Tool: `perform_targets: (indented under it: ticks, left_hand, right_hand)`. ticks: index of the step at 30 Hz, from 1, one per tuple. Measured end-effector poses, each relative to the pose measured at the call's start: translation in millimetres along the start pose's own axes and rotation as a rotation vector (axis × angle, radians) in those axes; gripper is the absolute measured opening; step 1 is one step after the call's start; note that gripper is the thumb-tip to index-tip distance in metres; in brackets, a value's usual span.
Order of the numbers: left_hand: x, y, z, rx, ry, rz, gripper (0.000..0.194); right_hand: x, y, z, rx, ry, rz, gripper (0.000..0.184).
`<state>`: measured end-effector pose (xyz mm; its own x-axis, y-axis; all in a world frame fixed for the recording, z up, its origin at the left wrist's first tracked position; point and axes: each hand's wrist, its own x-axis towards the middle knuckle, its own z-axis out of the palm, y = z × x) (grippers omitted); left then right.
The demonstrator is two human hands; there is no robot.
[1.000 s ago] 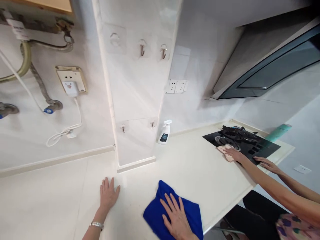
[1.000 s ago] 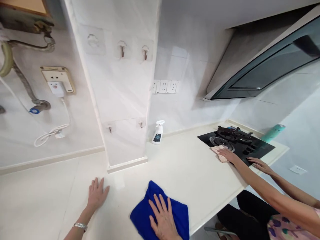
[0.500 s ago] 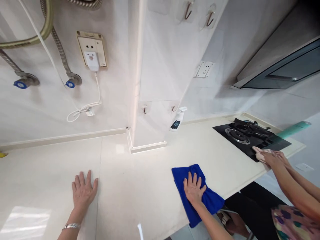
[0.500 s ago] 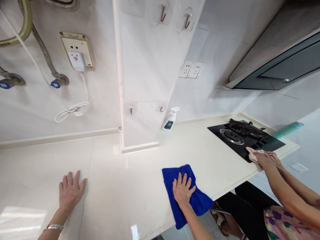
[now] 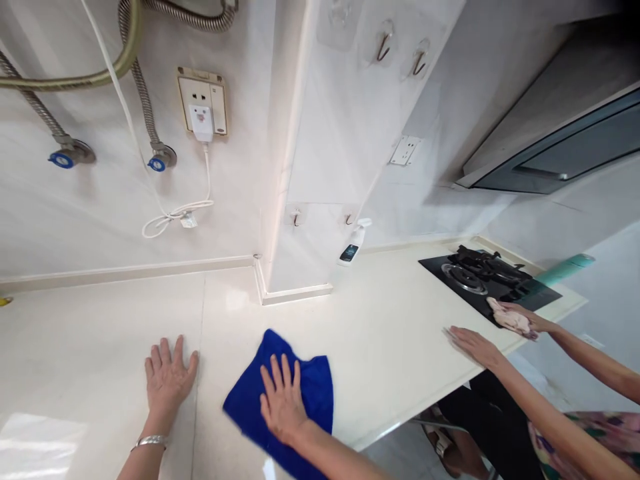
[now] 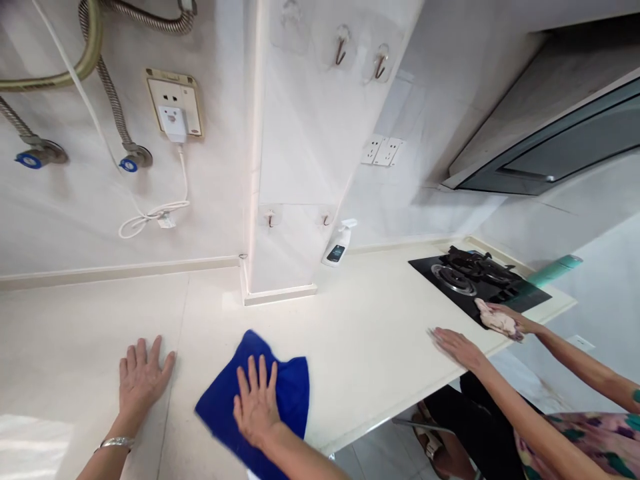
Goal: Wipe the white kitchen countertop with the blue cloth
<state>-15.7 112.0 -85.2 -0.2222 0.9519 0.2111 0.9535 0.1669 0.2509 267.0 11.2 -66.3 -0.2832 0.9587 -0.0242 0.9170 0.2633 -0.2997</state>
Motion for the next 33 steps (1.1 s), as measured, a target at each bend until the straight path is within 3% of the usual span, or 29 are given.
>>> perform_targets:
  ticks: [3, 7, 10, 15, 20, 23, 27, 33]
  left_hand:
    - [-0.3, -0.5, -1.9, -0.001, -0.010, 0.002, 0.074]
    - [0.7, -2.9, -2.0, 0.003, -0.023, -0.012, 0.073]
    - [1.8, -3.9, 0.7, 0.003, -0.015, 0.007, 0.075]
    - [-0.3, -1.0, -0.1, -0.019, -0.021, 0.020, 0.074]
    - [-1.7, 0.3, -1.8, -0.026, -0.037, -0.005, 0.073]
    - [-0.3, -2.3, 2.8, -0.030, -0.024, -0.002, 0.075]
    - [0.9, -6.7, 10.3, -0.032, 0.018, 0.009, 0.077]
    - [-1.0, -7.4, 13.4, -0.030, 0.064, 0.068, 0.074]
  right_hand:
    - [-21.1, -3.9, -10.6, 0.074, -0.069, -0.229, 0.064]
    - [-32.9, 32.9, -21.9, 0.062, -0.039, -0.308, 0.059]
    - [-39.5, 81.3, -20.7, -0.021, 0.071, -0.157, 0.057]
    - [-60.6, 183.0, -16.6, -0.204, 0.272, 0.208, 0.053]
    - [-60.2, 258.1, -13.8, -0.326, 0.340, 0.523, 0.057]
    - [-36.8, 273.3, -13.5, -0.378, 0.329, 0.682, 0.059]
    - [14.4, 269.2, -19.8, -0.452, 0.343, 0.868, 0.058]
    - [90.1, 246.7, -24.0, -0.495, 0.381, 0.894, 0.057]
